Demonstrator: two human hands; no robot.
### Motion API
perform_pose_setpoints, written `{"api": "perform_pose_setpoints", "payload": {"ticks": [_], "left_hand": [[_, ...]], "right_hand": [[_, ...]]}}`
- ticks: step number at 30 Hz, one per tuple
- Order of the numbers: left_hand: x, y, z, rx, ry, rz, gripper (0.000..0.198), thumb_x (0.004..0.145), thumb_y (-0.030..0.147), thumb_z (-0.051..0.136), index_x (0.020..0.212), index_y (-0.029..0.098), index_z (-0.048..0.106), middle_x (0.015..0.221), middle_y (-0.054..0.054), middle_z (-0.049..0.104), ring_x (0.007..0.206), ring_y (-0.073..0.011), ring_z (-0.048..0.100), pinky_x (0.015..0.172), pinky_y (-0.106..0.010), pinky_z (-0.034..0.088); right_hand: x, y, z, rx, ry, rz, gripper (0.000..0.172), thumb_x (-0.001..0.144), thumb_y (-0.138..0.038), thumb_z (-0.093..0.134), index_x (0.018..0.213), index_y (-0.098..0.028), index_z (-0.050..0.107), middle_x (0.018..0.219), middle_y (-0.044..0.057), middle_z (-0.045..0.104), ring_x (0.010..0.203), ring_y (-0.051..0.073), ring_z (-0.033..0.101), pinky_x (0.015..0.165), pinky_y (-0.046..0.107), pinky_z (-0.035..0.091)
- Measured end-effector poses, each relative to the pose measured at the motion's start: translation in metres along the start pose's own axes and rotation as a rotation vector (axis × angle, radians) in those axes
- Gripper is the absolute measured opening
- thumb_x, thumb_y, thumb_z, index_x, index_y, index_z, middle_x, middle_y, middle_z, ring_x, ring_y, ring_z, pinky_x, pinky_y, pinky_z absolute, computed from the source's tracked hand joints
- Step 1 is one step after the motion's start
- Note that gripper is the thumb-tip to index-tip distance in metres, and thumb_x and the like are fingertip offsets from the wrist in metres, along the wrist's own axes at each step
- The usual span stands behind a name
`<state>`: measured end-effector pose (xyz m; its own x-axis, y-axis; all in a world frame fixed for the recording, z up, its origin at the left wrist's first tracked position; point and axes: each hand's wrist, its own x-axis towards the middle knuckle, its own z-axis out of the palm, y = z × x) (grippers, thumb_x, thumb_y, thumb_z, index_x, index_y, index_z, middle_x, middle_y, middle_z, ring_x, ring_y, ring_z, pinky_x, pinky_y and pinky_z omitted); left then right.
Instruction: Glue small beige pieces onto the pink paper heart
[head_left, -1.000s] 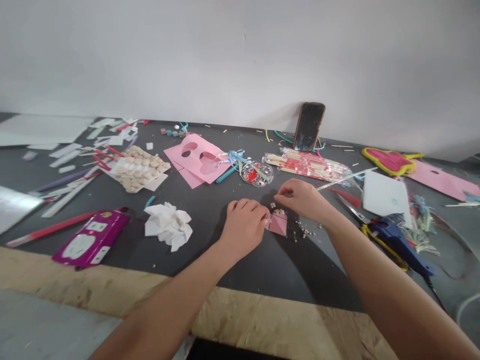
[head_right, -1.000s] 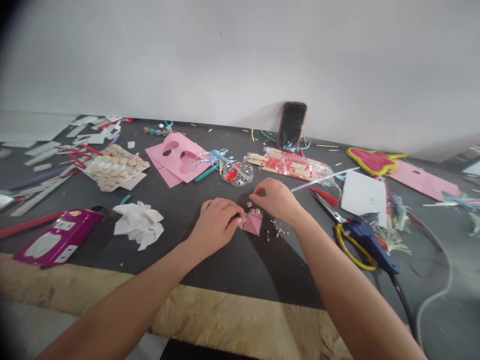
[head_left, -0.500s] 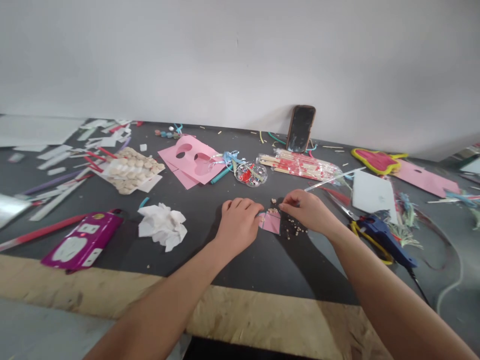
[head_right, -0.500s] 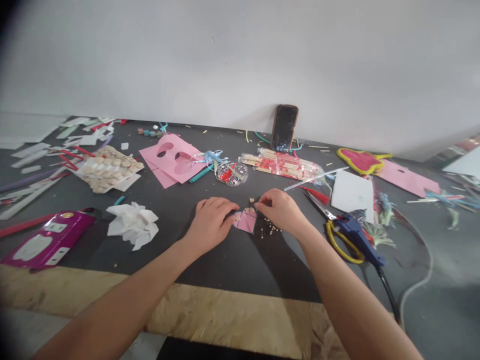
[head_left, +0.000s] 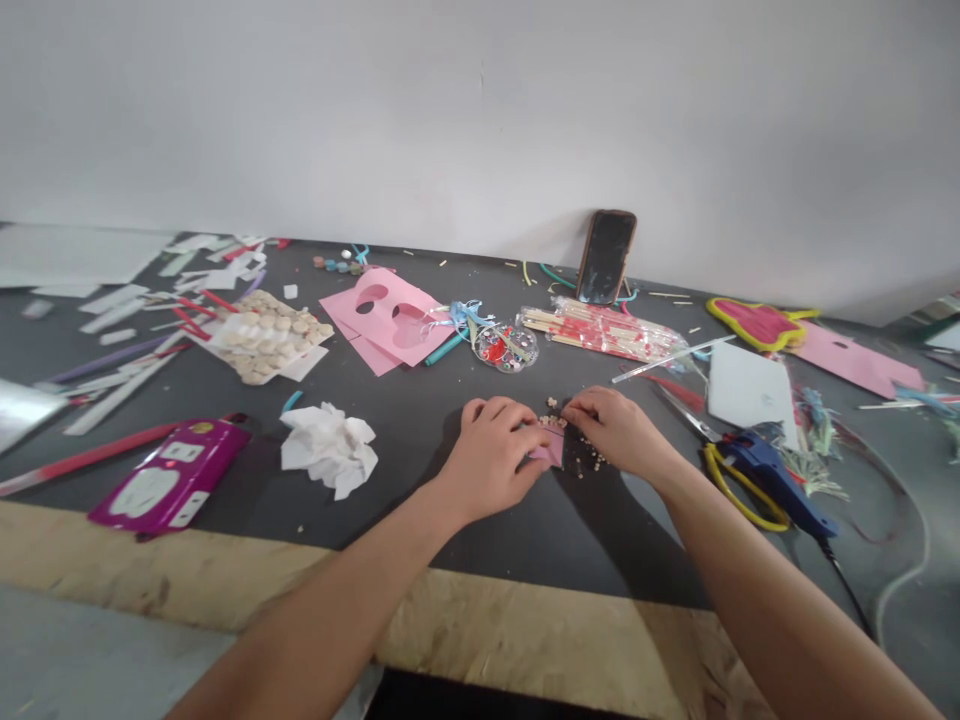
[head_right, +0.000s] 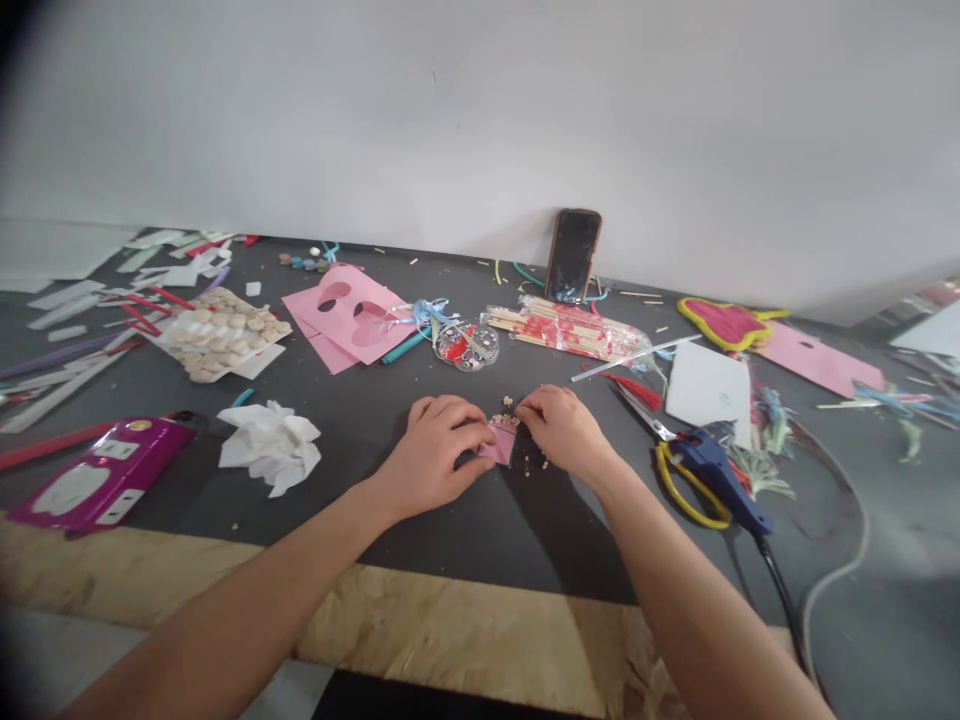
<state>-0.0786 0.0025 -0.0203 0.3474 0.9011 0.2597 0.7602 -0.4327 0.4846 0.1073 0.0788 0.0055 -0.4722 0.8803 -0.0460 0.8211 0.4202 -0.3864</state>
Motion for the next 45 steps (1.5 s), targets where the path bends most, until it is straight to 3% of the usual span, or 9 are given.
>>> {"api": "perform_pose_setpoints", "payload": {"ticks": [4, 9, 17, 23, 26, 30, 33, 38, 45], "left_hand": [[-0.001, 0.004, -0.004, -0.003, -0.050, 0.094, 0.018, 0.086, 0.033, 0.054, 0.094, 0.029, 0.070, 0.116, -0.004, 0.061, 0.114, -0.0248, 0.046, 0.094, -0.046, 0.025], [-0.002, 0.002, -0.003, 0.031, -0.076, 0.073, 0.020, 0.086, 0.034, 0.055, 0.097, 0.030, 0.071, 0.118, -0.006, 0.060, 0.116, -0.0271, 0.044, 0.095, -0.049, 0.023], [-0.001, -0.003, 0.001, 0.073, -0.017, 0.035, 0.019, 0.087, 0.033, 0.053, 0.094, 0.030, 0.070, 0.119, -0.004, 0.061, 0.116, -0.0254, 0.044, 0.096, -0.049, 0.023], [0.001, -0.004, 0.002, 0.070, 0.106, -0.010, 0.024, 0.088, 0.020, 0.047, 0.096, 0.028, 0.068, 0.107, -0.004, 0.065, 0.110, -0.0217, 0.049, 0.093, -0.045, 0.025], [0.001, -0.004, 0.002, 0.081, 0.138, -0.026, 0.023, 0.088, 0.020, 0.048, 0.095, 0.027, 0.068, 0.105, -0.004, 0.066, 0.109, -0.0221, 0.050, 0.093, -0.045, 0.026], [0.000, -0.003, 0.002, 0.082, 0.144, -0.008, 0.021, 0.088, 0.022, 0.048, 0.093, 0.026, 0.068, 0.103, -0.004, 0.067, 0.107, -0.0227, 0.051, 0.093, -0.045, 0.025], [0.000, -0.003, 0.004, 0.072, 0.148, 0.015, 0.018, 0.088, 0.025, 0.051, 0.094, 0.026, 0.068, 0.101, -0.004, 0.068, 0.106, -0.0233, 0.051, 0.092, -0.045, 0.025], [0.000, -0.004, 0.006, 0.067, 0.180, 0.022, 0.012, 0.086, 0.026, 0.055, 0.088, 0.025, 0.067, 0.094, -0.003, 0.070, 0.104, -0.0231, 0.053, 0.090, -0.044, 0.024], [0.000, -0.002, 0.000, 0.075, 0.244, -0.054, 0.016, 0.088, 0.023, 0.051, 0.085, 0.024, 0.066, 0.092, -0.002, 0.070, 0.102, -0.0218, 0.055, 0.089, -0.043, 0.025]], "right_hand": [[-0.002, 0.000, 0.000, 0.000, -0.004, -0.003, 0.023, 0.086, -0.021, 0.049, 0.078, -0.019, 0.070, 0.085, 0.003, 0.068, 0.080, 0.016, 0.060, 0.069, 0.024, 0.040], [-0.003, 0.000, 0.000, 0.014, 0.013, 0.008, 0.023, 0.086, -0.024, 0.049, 0.079, -0.020, 0.071, 0.086, 0.003, 0.069, 0.079, 0.016, 0.062, 0.069, 0.023, 0.043], [-0.013, 0.021, -0.019, -0.012, 0.140, 0.083, 0.029, 0.087, -0.019, 0.042, 0.101, -0.018, 0.068, 0.091, 0.006, 0.071, 0.081, 0.020, 0.064, 0.072, 0.030, 0.048], [-0.039, 0.022, -0.010, -0.048, 0.015, -0.125, 0.048, 0.071, 0.003, 0.042, 0.106, -0.018, 0.069, 0.110, 0.007, 0.068, 0.101, 0.020, 0.059, 0.094, 0.033, 0.043], [-0.052, 0.015, 0.000, -0.090, 0.000, -0.262, 0.055, 0.067, 0.006, 0.039, 0.110, -0.016, 0.067, 0.112, 0.010, 0.066, 0.101, 0.022, 0.057, 0.094, 0.037, 0.044], [-0.067, 0.015, 0.001, -0.110, 0.021, -0.302, 0.049, 0.071, 0.005, 0.038, 0.100, -0.018, 0.070, 0.102, 0.008, 0.069, 0.094, 0.020, 0.060, 0.088, 0.035, 0.048], [-0.071, 0.026, -0.003, -0.121, 0.101, -0.216, 0.046, 0.075, 0.002, 0.039, 0.102, -0.019, 0.070, 0.104, 0.008, 0.068, 0.098, 0.019, 0.060, 0.089, 0.033, 0.048], [-0.070, 0.044, 0.000, -0.177, 0.202, -0.060, 0.040, 0.079, 0.000, 0.038, 0.104, -0.008, 0.068, 0.101, 0.018, 0.066, 0.092, 0.027, 0.061, 0.085, 0.042, 0.048], [-0.084, 0.012, 0.007, -0.164, 0.245, -0.052, 0.021, 0.087, -0.016, 0.049, 0.093, -0.019, 0.069, 0.096, 0.008, 0.066, 0.091, 0.022, 0.057, 0.086, 0.036, 0.045]]}}
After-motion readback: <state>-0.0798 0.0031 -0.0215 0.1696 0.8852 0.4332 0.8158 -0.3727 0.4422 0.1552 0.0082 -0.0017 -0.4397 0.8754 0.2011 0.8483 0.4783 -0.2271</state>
